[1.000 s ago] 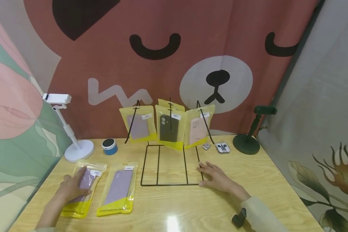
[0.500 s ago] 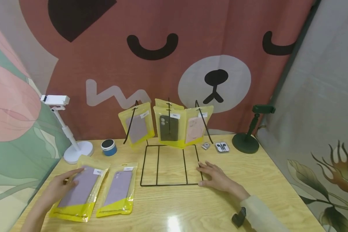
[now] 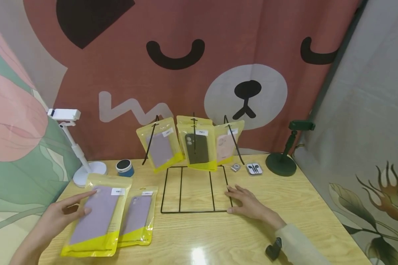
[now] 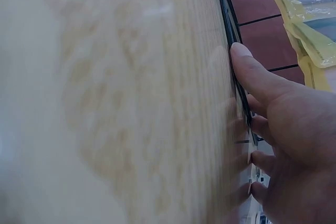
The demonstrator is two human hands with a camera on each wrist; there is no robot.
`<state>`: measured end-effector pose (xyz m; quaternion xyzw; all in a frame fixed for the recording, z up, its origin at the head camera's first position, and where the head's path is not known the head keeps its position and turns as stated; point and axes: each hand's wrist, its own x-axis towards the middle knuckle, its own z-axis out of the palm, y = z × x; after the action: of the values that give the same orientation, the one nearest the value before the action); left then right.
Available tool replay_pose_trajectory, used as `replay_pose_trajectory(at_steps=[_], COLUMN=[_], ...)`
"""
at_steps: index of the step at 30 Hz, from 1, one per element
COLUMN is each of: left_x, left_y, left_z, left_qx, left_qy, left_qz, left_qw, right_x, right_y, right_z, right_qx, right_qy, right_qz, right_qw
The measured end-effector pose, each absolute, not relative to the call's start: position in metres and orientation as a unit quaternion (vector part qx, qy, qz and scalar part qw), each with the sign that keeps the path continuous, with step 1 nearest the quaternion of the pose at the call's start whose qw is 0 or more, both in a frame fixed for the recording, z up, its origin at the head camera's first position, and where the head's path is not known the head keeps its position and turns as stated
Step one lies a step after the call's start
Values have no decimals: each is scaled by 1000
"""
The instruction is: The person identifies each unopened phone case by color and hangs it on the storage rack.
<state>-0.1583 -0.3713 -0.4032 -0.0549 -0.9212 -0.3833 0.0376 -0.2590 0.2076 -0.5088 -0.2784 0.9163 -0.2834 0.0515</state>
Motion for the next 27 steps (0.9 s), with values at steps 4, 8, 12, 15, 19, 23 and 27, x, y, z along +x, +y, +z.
replay_pose_trajectory(at_steps=[4,8,12,15,19,23,27], left_x=[-151,-141,-132,-126,-121,-118,-115], left_y=[-357,-343,-331,-325,-317,-310,-303], left_z=[-393,-387,-380,-378,-375,-371,-367], left_qx=[-63,-106,-123,-149,-213,-249,-285], left_qy=[-910,-890,-895,-894,-874,-862,-850], left_qz=[-408,-439,-425,-413,-421,-417,-410], left_qw=[48,63,66,84,118,143,169], right_x=[-259,-258,-258,-258,-259,-260,-260], right_y=[208,209,209,208,208,208,209], right_z=[-510,-510,-510,-510,-509,-510,-510], right_qx=[-276,-277,-279,-277,-273,-274,-278], right_qy=[916,915,914,915,918,918,917], right_qz=[-285,-290,-290,-288,-284,-282,-282], right_qw=[53,53,51,52,54,51,50])
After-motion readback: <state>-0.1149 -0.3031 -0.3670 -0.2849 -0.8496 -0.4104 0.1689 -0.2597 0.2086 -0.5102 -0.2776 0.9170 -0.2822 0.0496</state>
